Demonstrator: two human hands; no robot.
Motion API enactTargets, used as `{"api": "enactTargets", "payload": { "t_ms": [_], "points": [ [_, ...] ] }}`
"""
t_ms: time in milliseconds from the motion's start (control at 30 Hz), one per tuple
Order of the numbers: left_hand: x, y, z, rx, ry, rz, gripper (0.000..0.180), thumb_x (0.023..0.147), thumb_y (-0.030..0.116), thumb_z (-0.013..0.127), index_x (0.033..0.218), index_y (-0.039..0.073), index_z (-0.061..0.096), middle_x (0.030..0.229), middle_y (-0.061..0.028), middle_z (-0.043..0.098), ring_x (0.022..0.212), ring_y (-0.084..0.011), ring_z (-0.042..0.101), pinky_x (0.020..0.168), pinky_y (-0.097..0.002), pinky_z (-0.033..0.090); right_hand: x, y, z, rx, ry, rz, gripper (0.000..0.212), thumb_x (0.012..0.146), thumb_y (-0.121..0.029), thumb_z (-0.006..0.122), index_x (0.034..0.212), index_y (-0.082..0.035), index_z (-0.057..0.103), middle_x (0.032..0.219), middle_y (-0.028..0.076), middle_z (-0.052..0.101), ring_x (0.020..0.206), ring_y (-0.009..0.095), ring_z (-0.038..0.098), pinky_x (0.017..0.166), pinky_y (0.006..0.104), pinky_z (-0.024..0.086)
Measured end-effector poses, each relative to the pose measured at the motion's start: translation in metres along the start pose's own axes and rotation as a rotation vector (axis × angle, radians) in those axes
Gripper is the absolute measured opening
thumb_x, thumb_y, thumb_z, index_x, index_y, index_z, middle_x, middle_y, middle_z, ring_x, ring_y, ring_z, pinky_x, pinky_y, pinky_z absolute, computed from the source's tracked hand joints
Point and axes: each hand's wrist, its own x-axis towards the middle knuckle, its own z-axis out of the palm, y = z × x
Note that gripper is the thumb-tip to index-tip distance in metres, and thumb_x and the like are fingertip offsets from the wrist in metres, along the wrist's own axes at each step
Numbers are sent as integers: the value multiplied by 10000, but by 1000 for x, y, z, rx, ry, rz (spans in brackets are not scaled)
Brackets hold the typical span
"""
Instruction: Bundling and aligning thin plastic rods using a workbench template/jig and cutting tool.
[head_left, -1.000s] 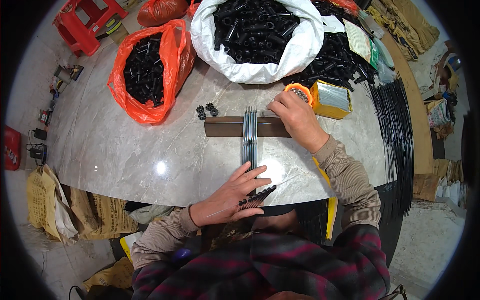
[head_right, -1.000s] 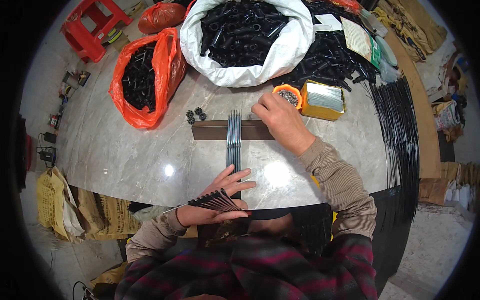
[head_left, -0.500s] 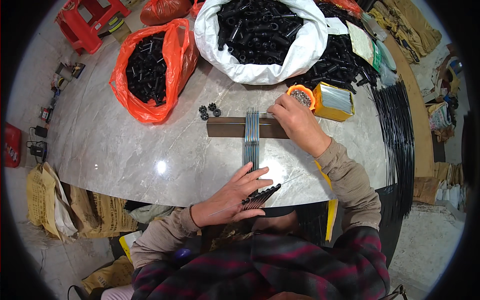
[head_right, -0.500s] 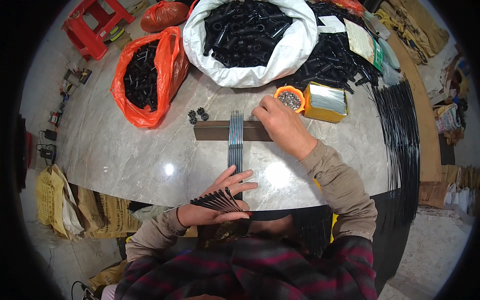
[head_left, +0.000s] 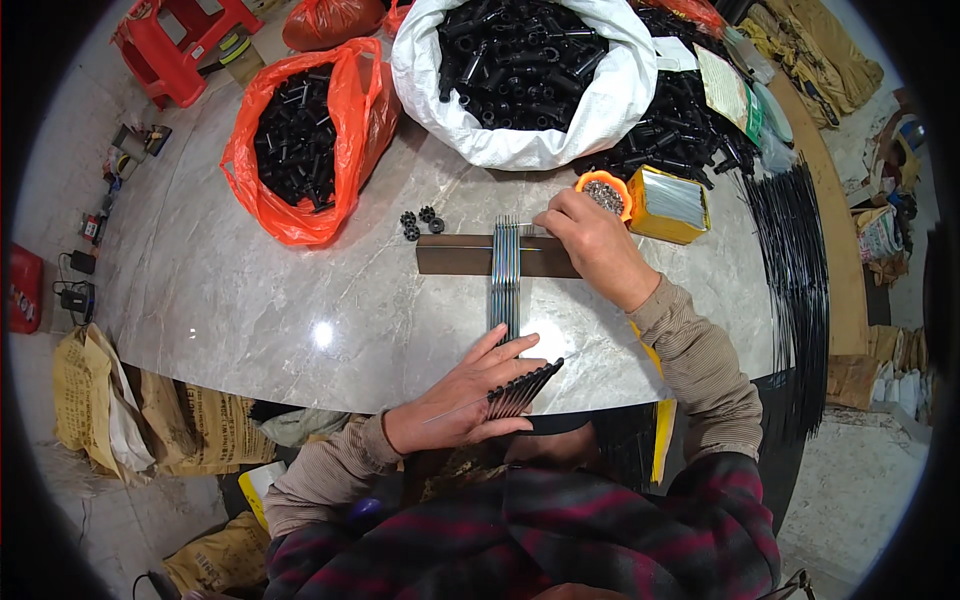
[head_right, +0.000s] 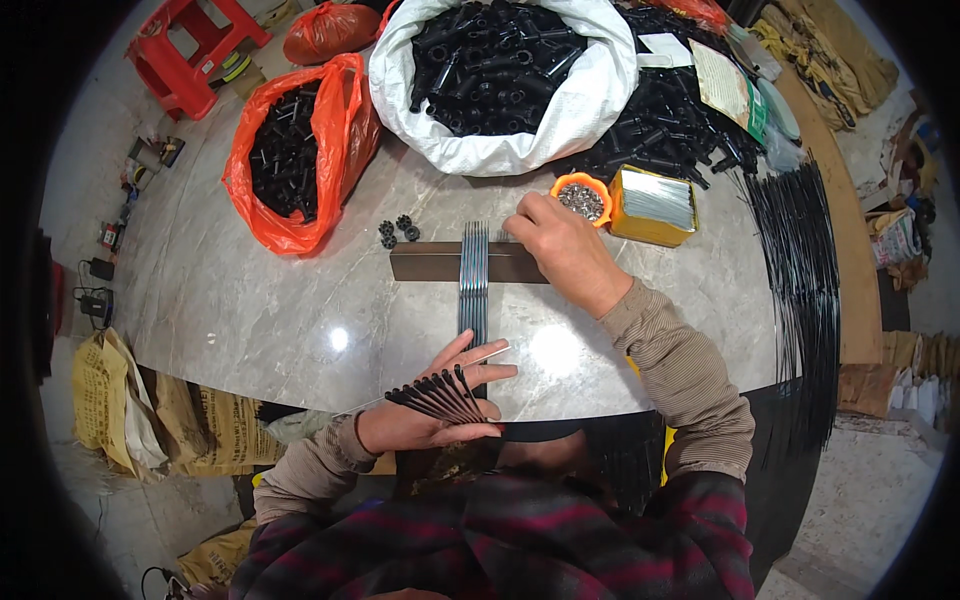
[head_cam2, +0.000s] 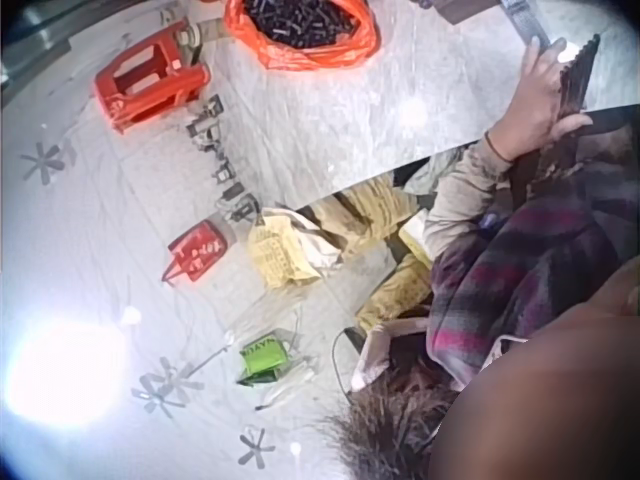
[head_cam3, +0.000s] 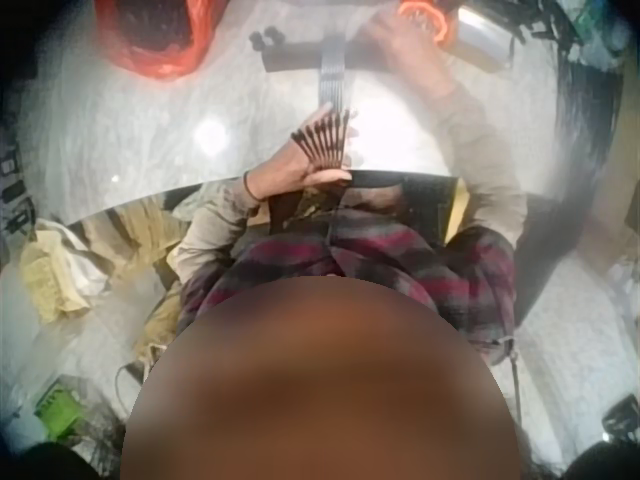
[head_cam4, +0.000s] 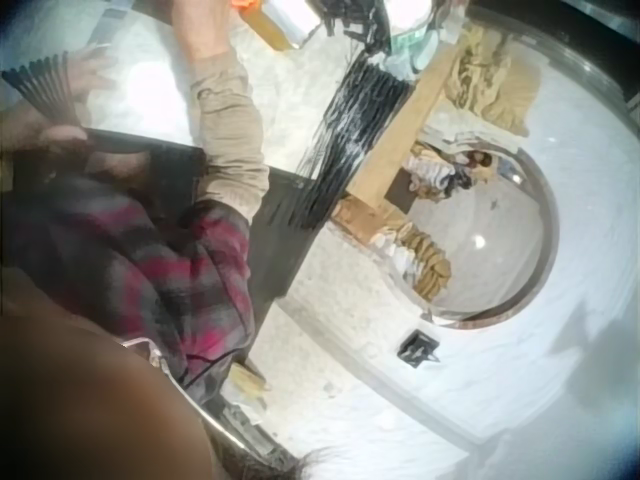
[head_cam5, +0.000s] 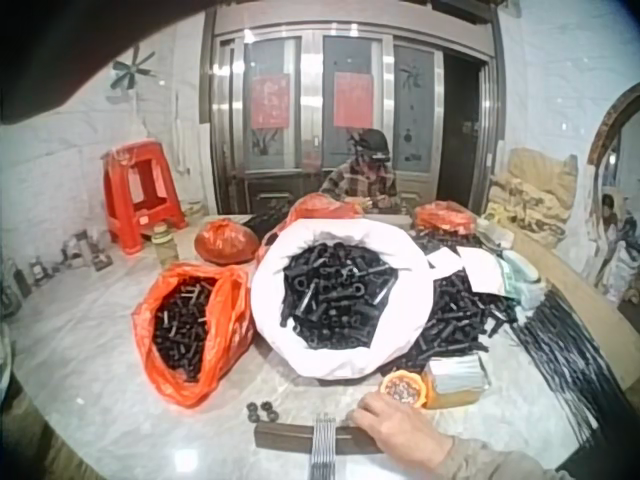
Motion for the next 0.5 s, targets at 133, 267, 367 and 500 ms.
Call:
{"api": "enactTargets", "payload": {
  "t_ms": [133,267,367,500],
  "points": [
    [-1,-2,0,15,-6,2,186,905,324,772,946,145,741,1445,-91,558,1491,-334,364,1267,-507,93,4,0,1,0,23,-14,232,845,37,622,1069,-15,658,999,101,588,924,300,641,788,393,532],
    [-1,-3,1,6,-13,16,190,908,319,772,934,136,729,1444,-104,558,1493,-343,361,1267,-511,74,2,-1,1,0,35,-47,233,846,34,629,1072,-14,659,1000,101,587,916,297,646,774,389,536],
    [-2,-4,2,6,-9,19,187,910,312,770,936,132,725,1444,-109,558,1494,-342,361,1266,-513,67,4,-4,1,1,37,-60,242,841,38,629,1075,-14,658,997,100,588,902,300,651,758,390,542],
    [0,0,-1,33,11,51,257,879,254,786,956,47,655,1386,-136,539,1477,-370,351,1242,-597,193,4,-3,4,3,27,-60,251,841,47,619,1080,-19,656,992,105,594,889,312,659,739,399,548]
  ]
}}
